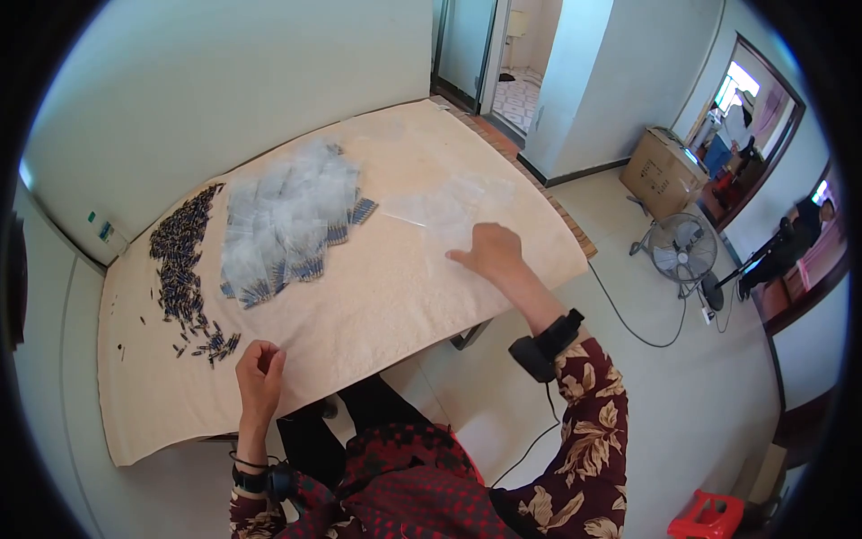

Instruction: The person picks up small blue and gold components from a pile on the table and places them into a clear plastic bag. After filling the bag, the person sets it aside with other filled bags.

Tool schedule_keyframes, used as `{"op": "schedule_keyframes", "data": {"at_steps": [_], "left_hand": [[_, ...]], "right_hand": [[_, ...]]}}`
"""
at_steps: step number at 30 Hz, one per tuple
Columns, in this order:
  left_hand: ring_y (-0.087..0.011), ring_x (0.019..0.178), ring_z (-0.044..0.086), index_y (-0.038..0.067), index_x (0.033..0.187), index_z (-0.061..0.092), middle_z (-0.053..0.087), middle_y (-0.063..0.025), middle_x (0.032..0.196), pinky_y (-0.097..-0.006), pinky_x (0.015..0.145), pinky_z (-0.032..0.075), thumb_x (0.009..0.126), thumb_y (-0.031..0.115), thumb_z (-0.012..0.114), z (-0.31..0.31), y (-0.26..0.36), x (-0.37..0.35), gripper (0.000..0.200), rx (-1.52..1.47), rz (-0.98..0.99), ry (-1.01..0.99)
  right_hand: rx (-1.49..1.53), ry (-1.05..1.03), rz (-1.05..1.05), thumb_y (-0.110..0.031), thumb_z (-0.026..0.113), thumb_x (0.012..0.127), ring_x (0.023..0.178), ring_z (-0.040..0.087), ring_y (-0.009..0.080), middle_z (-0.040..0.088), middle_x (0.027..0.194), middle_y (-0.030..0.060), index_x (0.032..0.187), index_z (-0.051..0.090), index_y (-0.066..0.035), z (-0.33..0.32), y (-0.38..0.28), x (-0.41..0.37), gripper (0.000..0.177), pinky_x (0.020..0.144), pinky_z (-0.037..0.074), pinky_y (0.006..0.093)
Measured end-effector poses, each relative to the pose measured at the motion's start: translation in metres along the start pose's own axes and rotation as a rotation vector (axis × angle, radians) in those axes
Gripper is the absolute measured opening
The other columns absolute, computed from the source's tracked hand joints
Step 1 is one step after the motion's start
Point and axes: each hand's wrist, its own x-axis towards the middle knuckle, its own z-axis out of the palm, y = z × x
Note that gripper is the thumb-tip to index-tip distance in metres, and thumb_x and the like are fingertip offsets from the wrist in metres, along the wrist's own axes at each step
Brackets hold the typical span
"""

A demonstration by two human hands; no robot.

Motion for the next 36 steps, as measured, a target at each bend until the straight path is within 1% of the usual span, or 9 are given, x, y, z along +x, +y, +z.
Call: {"op": "schedule_keyframes", "data": {"at_steps": [9,13,17,21,23,27,31,33,36], "left_hand": [[-0.0034,0.062,0.044,0.001,0.082,0.056,0.051,0.0035,0.067,-0.0191,0.057,0.038,0.086,0.003,0.062,0.018,-0.003,-0.037,0.007,-0.097,-0.029,-0.089],[-0.0034,0.062,0.045,0.0,0.082,0.057,0.052,0.0037,0.068,-0.0191,0.058,0.039,0.085,0.002,0.062,0.009,-0.008,-0.048,0.007,-0.115,-0.03,-0.07],[-0.0033,0.063,0.046,0.0,0.082,0.057,0.053,0.0039,0.069,-0.0188,0.058,0.039,0.085,0.001,0.062,0.001,-0.009,-0.055,0.006,-0.116,-0.028,-0.033],[-0.0024,0.064,0.047,0.001,0.082,0.057,0.054,0.0036,0.069,-0.0183,0.059,0.039,0.086,0.001,0.062,-0.001,-0.007,-0.06,0.006,-0.167,-0.048,-0.046],[-0.0029,0.063,0.047,0.0,0.085,0.058,0.054,0.0029,0.071,-0.0187,0.059,0.04,0.087,0.003,0.062,-0.001,-0.008,-0.062,0.005,-0.198,-0.062,-0.074],[-0.004,0.061,0.046,0.001,0.091,0.058,0.054,0.002,0.073,-0.019,0.056,0.039,0.089,0.009,0.061,0.005,-0.012,-0.062,0.009,-0.355,-0.071,-0.085],[-0.0046,0.058,0.045,0.001,0.096,0.06,0.054,0.0009,0.073,-0.019,0.053,0.037,0.09,0.012,0.061,-0.014,0.007,-0.064,0.013,-0.615,-0.156,-0.089],[-0.0047,0.057,0.044,0.001,0.098,0.06,0.054,0.0005,0.073,-0.019,0.051,0.035,0.09,0.012,0.061,-0.02,0.01,-0.068,0.013,-0.706,-0.204,-0.088],[-0.0053,0.055,0.044,0.002,0.102,0.061,0.055,0.0004,0.075,-0.0192,0.047,0.032,0.093,0.025,0.06,-0.034,-0.005,-0.075,0.025,-0.777,-0.141,0.015]], "right_hand": [[0.365,0.066,0.116,-0.036,0.079,0.065,0.083,0.063,0.0271,0.065,0.088,0.0135,0.087,0.065,-0.001,0.032,0.0,-0.022,0.044,0.072,0.049,0.0384],[0.36,-0.033,0.115,-0.033,0.078,0.066,0.082,0.064,0.0253,0.065,0.086,0.0122,0.088,0.064,-0.001,0.028,0.005,-0.032,0.041,0.071,0.049,0.0362],[0.456,-0.168,0.102,-0.028,0.076,0.069,0.09,0.063,0.0281,0.065,0.093,0.0155,0.087,0.066,-0.004,0.023,0.001,-0.037,0.032,0.076,0.05,0.0374],[0.334,0.107,-0.006,-0.021,0.073,0.073,0.087,0.064,0.0265,0.066,0.089,0.0144,0.084,0.066,-0.005,0.028,-0.019,-0.061,0.02,0.073,0.05,0.0361],[0.462,0.322,-0.222,-0.013,0.071,0.077,0.073,0.065,0.0199,0.066,0.08,0.0116,0.078,0.063,-0.002,0.013,-0.047,-0.073,0.013,0.067,0.051,0.0316],[0.974,-0.019,-0.331,-0.005,0.07,0.079,0.073,0.064,0.0125,0.065,0.078,0.0085,0.082,0.061,0.0,-0.001,-0.128,-0.1,0.011,0.067,0.051,0.0262],[1.307,-0.19,-0.504,-0.004,0.07,0.079,0.069,0.061,0.009,0.065,0.073,0.0072,0.09,0.059,0.001,0.006,-0.204,-0.121,0.017,0.065,0.05,0.0246],[1.282,-0.267,-0.513,-0.005,0.07,0.079,0.068,0.059,0.0086,0.064,0.072,0.0061,0.094,0.059,0.001,0.006,-0.231,-0.128,0.019,0.063,0.048,0.0246],[1.298,-0.36,-0.541,-0.006,0.07,0.08,0.067,0.057,0.0077,0.064,0.072,0.0038,0.097,0.06,0.002,0.017,-0.259,-0.132,0.022,0.061,0.046,0.0247]]}}
